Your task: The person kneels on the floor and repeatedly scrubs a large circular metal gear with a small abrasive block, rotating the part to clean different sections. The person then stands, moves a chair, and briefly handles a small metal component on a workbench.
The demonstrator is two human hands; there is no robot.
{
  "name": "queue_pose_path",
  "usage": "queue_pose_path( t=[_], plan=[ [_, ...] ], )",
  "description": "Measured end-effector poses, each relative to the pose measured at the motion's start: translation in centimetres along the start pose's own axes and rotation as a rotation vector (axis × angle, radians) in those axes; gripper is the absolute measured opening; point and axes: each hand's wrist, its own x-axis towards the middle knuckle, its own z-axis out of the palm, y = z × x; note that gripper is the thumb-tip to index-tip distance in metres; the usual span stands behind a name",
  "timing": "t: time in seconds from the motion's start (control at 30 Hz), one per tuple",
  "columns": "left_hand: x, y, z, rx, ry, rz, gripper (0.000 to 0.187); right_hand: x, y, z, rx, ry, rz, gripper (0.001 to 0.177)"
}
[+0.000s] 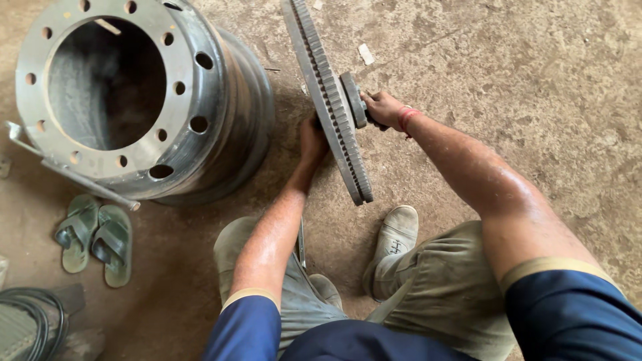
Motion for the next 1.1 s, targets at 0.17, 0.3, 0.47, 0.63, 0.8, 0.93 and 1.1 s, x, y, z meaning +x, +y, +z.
queue_pose_path(
  t=[0.17,0.3,0.47,0.63,0.8,0.93,1.1],
  plan=[
    [-0.1,0.3,-0.2,-0.059,-0.012,-0.109,0.027,-1.9,-1.4,-2.9,0.081,-0.222,-0.056,0.050],
    [0.1,-0.4,0.5,-0.160,0.040,-0.025,0.031,-2.1,-1.7,-3.5,0.038,-0.302,-0.100,0.049],
    [0.1,-0.9,1.3,-0.177,0.087,-0.008,0.032,-1.5,-1.3,-3.0,-0.062,-0.266,-0.103,0.046],
    [0.3,-1.5,1.7,-0.210,0.101,0.021,0.032,0.2,0.3,-2.7,-0.060,-0.266,-0.082,0.044],
    [0.7,-2.4,1.8,-0.261,0.087,0.006,0.032,1.3,1.1,-1.3,-0.021,-0.194,0.004,0.058],
    [1.0,-3.8,1.9,-0.288,0.044,0.068,0.026,-0.2,0.3,-1.4,-0.013,-0.173,0.052,0.066],
    [1.7,-5.4,2.4,-0.349,0.083,0.090,0.030,-1.8,-1.2,-2.5,0.010,-0.281,-0.027,0.047]
  ],
)
